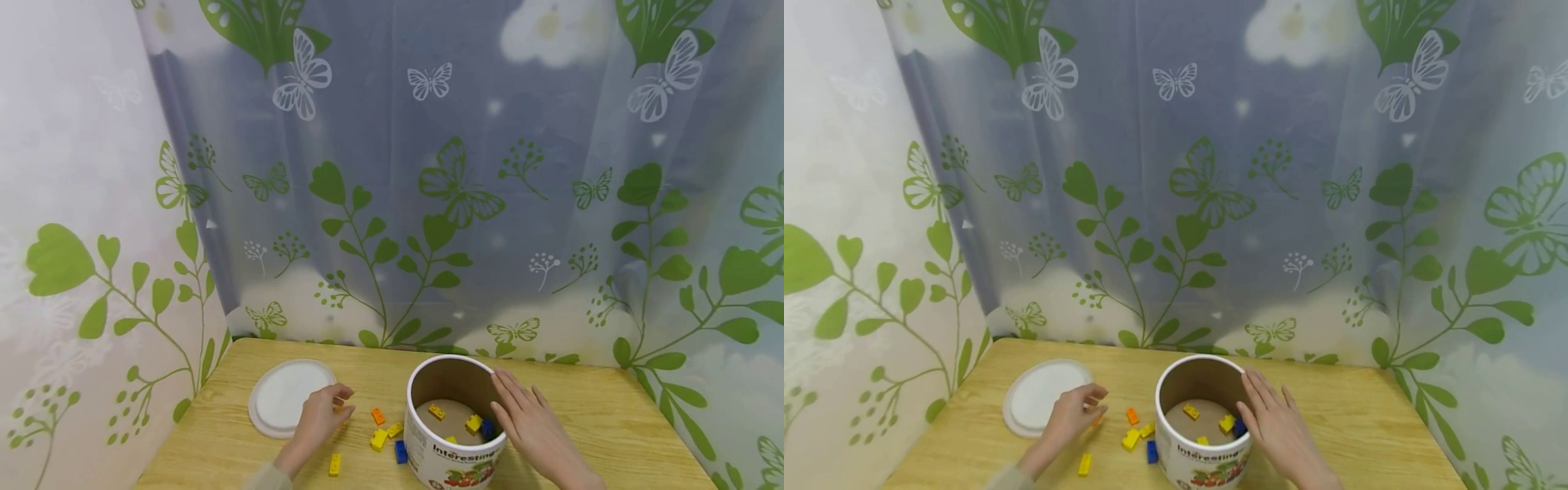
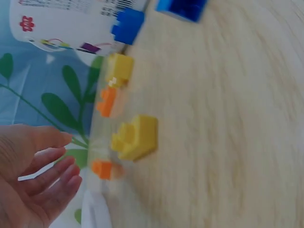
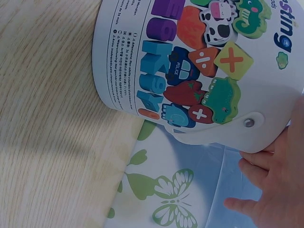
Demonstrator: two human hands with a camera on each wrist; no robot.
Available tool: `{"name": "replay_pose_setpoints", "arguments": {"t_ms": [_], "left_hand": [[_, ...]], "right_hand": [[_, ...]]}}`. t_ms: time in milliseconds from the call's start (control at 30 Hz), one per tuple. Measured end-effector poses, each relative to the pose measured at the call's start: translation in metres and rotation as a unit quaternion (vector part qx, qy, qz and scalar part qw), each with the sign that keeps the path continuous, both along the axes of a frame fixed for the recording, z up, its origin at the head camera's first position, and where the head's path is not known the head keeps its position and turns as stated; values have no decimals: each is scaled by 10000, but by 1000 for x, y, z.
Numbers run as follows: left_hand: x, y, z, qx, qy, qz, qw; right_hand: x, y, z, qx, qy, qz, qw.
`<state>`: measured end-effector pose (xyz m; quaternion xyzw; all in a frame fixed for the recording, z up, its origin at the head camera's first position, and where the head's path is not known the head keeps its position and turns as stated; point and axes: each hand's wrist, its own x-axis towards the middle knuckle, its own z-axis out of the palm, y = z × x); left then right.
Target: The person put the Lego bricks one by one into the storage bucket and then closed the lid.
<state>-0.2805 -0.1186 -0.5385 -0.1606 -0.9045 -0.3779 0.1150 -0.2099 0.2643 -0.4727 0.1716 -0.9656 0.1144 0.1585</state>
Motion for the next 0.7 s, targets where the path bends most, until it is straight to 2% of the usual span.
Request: {"name": "replay_pose_setpoints", "arguments": {"t_ms": [267, 567, 700], "left_hand": [[-3, -5, -14, -765, 61, 276, 9967], [-4, -3, -11, -1006, -177, 109, 9947], [-3, -3, -11, -1043, -139, 49, 9944]], "right_hand": [[-1, 1, -1, 90, -40, -4, 10000], [0, 0, 0, 89, 20, -4, 10000], [0, 0, 1, 79, -15, 0, 10000]]}}
